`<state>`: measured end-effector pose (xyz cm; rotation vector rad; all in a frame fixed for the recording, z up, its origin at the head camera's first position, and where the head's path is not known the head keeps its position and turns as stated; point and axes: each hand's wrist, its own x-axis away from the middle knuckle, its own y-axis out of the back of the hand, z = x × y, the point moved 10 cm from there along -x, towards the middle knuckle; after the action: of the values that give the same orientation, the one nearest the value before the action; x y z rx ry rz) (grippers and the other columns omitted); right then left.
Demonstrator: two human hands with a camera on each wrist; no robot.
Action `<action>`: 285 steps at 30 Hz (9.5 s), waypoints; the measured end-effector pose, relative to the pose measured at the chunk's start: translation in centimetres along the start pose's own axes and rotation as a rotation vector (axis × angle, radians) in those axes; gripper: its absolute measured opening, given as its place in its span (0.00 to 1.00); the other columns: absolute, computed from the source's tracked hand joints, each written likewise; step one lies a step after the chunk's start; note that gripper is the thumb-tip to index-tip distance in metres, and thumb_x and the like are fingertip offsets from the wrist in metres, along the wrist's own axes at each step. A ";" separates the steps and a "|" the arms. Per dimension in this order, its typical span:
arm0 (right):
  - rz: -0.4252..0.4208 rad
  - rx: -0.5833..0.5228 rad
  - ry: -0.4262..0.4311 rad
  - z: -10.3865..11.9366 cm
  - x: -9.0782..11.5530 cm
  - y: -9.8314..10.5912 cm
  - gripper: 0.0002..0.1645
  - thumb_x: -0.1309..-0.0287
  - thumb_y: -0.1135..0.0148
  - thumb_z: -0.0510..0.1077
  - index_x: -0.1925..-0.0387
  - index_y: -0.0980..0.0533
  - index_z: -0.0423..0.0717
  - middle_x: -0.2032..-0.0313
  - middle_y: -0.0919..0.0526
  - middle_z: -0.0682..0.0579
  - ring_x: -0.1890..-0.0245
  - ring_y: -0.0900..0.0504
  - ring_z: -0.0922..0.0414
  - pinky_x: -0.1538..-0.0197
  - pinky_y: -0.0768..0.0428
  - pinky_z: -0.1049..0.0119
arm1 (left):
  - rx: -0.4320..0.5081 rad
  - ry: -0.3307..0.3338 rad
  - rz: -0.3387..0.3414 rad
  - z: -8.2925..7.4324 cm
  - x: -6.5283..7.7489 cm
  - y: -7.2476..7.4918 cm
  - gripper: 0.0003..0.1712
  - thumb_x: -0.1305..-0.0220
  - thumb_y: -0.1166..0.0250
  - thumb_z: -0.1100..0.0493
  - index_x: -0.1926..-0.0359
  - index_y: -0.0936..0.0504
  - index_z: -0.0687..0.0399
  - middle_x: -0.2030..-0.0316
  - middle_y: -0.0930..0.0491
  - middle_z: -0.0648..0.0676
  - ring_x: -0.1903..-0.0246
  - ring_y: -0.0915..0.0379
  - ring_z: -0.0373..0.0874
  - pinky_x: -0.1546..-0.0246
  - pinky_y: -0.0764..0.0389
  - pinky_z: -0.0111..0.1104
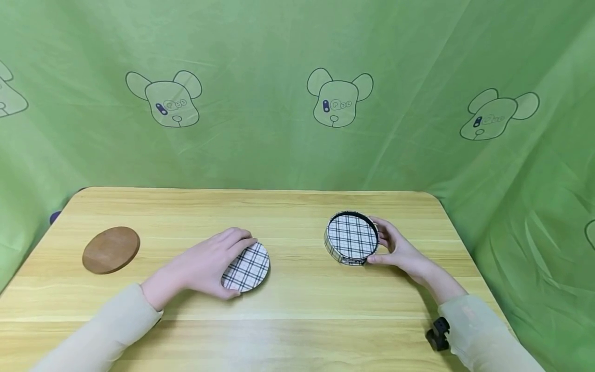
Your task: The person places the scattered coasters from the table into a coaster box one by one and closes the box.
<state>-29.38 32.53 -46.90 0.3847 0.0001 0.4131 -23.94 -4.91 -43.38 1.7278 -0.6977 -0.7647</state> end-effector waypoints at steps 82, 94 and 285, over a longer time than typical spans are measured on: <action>0.014 0.020 -0.009 -0.1 0.0 0.1 0.61 0.42 0.29 0.29 0.16 0.56 0.38 0.25 0.44 0.27 0.39 0.31 0.75 0.38 0.32 0.87 | -0.075 -0.070 -0.044 -7.0 -16.3 -2.0 0.67 0.51 0.27 0.26 0.20 0.38 0.61 0.26 0.33 0.58 0.27 0.37 0.48 0.17 0.37 0.39; 0.013 0.017 0.006 -0.3 0.1 0.1 0.61 0.42 0.29 0.28 0.17 0.56 0.37 0.28 0.38 0.38 0.39 0.30 0.75 0.38 0.31 0.86 | -0.108 -0.037 -0.021 -7.7 -18.5 -2.6 0.67 0.47 0.30 0.24 0.18 0.41 0.59 0.24 0.36 0.57 0.25 0.41 0.48 0.16 0.39 0.40; 0.015 0.017 0.021 -0.2 0.0 0.0 0.61 0.42 0.28 0.29 0.16 0.54 0.38 0.29 0.35 0.50 0.38 0.30 0.77 0.37 0.32 0.87 | -0.112 0.183 0.003 4.4 -1.9 0.4 0.43 0.26 0.38 0.38 0.23 0.31 0.62 0.25 0.31 0.68 0.24 0.36 0.65 0.19 0.37 0.56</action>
<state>-29.43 32.60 -47.06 0.3971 0.0209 0.4318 -28.61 -6.11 -43.71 1.6694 -0.5230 -0.6221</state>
